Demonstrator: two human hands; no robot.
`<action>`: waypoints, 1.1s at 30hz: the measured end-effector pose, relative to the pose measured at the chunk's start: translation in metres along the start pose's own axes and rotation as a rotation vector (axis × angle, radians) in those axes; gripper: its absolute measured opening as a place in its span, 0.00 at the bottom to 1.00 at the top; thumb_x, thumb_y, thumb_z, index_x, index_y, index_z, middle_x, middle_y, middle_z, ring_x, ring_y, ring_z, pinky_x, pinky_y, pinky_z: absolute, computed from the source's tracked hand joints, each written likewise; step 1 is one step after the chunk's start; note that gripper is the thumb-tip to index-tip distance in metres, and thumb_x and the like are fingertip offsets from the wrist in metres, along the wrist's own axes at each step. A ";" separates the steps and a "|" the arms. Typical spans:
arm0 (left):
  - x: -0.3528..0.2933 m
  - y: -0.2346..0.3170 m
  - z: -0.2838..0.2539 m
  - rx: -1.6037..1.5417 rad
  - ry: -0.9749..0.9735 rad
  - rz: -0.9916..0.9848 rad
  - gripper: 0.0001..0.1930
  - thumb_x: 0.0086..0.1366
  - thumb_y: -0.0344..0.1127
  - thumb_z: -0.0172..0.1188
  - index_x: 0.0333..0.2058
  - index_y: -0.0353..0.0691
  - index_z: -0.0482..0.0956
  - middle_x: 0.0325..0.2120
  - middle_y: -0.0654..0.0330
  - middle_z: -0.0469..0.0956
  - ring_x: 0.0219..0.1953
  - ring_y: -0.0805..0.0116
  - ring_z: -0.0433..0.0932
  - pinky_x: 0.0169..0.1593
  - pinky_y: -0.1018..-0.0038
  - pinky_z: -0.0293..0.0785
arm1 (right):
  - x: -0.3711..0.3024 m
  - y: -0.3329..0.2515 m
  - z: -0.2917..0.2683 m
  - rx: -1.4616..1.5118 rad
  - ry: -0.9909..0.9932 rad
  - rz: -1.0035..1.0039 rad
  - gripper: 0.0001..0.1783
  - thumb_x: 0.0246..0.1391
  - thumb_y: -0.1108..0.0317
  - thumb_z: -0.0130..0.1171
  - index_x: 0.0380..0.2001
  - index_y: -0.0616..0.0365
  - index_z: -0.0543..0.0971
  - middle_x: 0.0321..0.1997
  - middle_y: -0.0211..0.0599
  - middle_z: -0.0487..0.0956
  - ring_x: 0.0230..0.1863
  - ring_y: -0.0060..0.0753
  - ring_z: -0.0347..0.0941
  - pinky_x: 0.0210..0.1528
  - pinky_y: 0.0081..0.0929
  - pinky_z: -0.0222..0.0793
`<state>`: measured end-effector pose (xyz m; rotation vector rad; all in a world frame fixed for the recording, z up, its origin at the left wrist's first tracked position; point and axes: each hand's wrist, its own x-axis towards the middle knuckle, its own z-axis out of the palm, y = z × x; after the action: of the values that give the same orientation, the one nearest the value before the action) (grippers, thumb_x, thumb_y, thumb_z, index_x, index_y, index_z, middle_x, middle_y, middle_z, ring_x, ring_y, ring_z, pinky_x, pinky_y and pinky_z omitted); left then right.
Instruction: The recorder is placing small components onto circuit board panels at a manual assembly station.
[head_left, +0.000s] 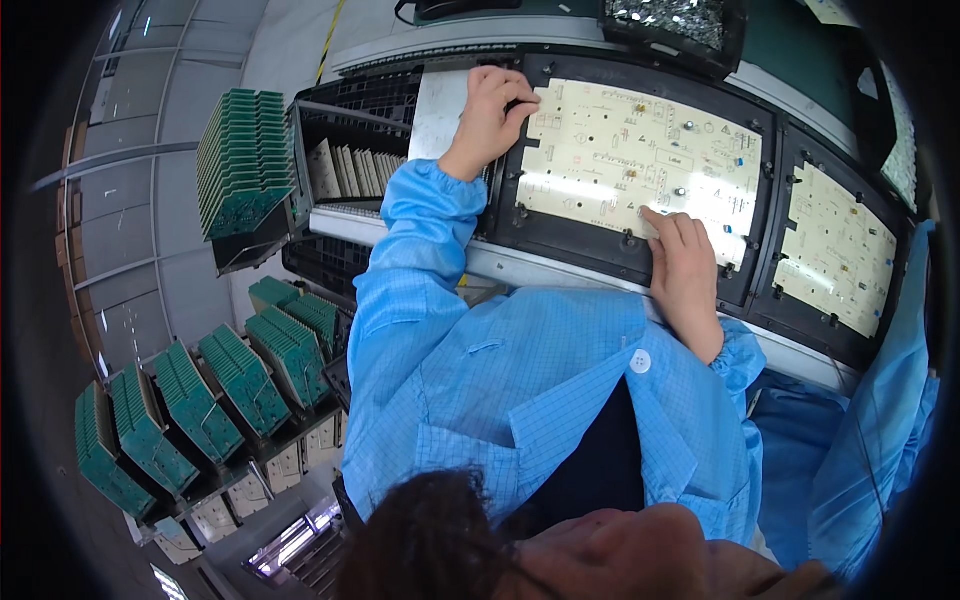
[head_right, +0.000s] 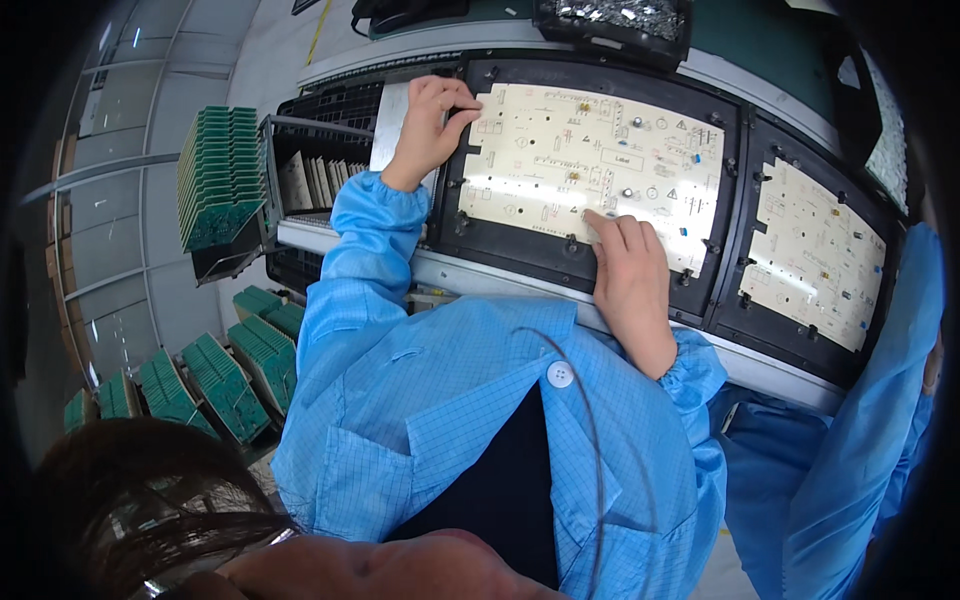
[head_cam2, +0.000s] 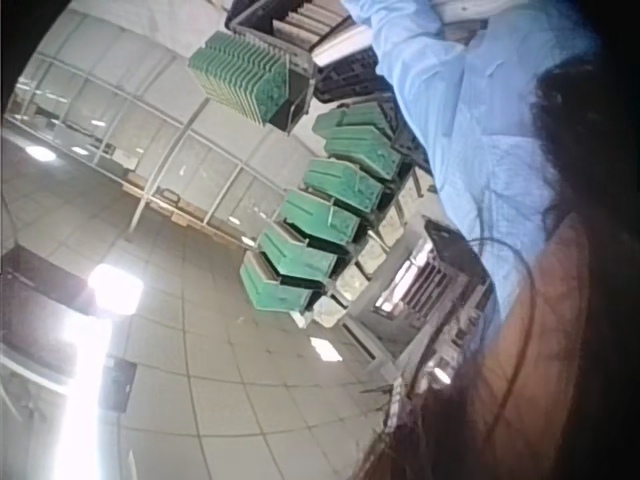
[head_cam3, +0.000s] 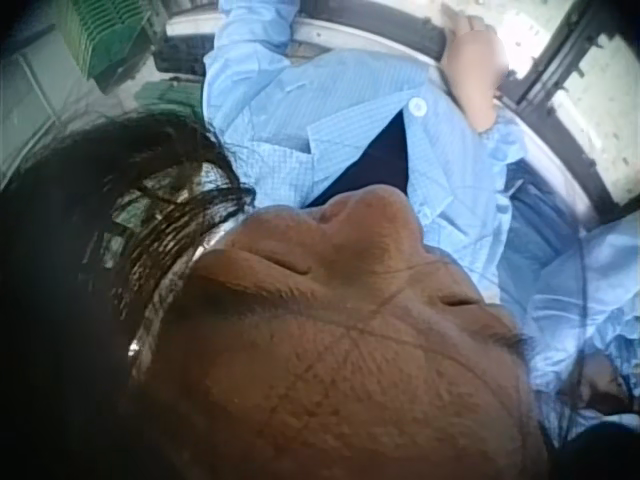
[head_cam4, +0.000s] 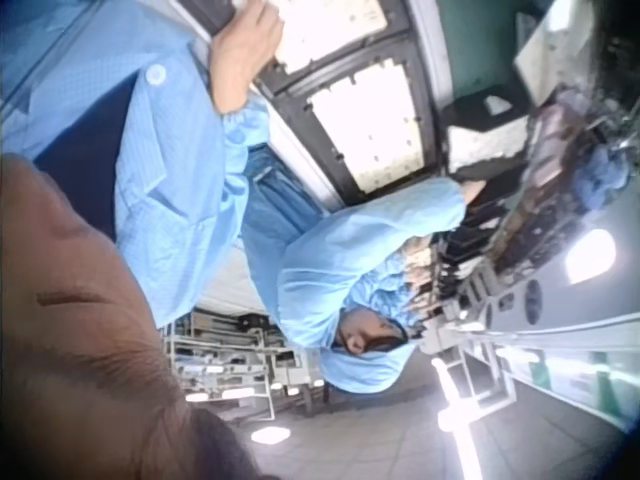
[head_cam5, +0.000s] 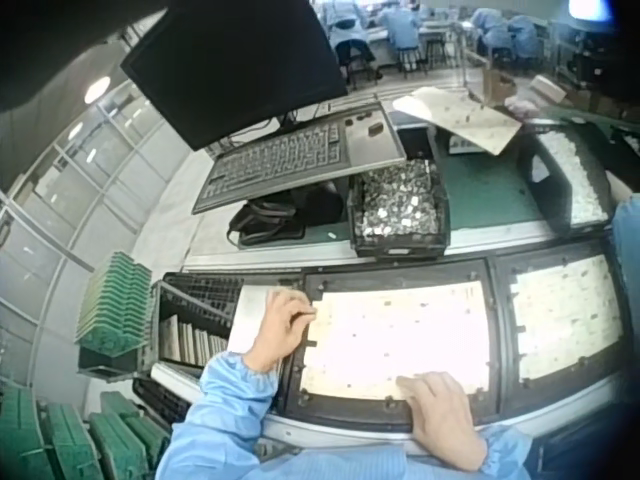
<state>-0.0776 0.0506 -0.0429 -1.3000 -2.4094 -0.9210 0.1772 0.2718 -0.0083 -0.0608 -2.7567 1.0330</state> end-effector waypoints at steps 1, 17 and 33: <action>0.001 -0.001 -0.003 0.011 -0.041 -0.019 0.12 0.50 0.26 0.68 0.36 0.42 0.84 0.38 0.60 0.76 0.47 0.55 0.66 0.52 0.65 0.66 | 0.000 0.000 0.001 -0.001 -0.012 0.008 0.20 0.51 0.80 0.54 0.49 0.58 0.76 0.38 0.44 0.73 0.41 0.50 0.68 0.44 0.41 0.67; 0.056 -0.017 0.018 -0.078 -0.125 0.085 0.06 0.52 0.27 0.65 0.31 0.40 0.84 0.36 0.59 0.81 0.44 0.57 0.78 0.49 0.65 0.73 | -0.002 -0.001 -0.013 -0.001 -0.035 -0.005 0.20 0.51 0.79 0.55 0.49 0.59 0.76 0.39 0.45 0.73 0.42 0.51 0.70 0.44 0.40 0.68; 0.029 0.025 0.012 0.289 -0.225 0.141 0.21 0.58 0.48 0.64 0.48 0.44 0.83 0.61 0.62 0.68 0.67 0.45 0.52 0.66 0.49 0.43 | 0.069 0.131 -0.102 -0.283 -0.006 -0.217 0.10 0.47 0.76 0.62 0.36 0.61 0.82 0.37 0.39 0.78 0.41 0.45 0.71 0.45 0.36 0.71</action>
<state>-0.0733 0.0876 -0.0277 -1.5013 -2.4569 -0.3880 0.1255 0.4442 -0.0069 0.1961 -2.8158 0.5867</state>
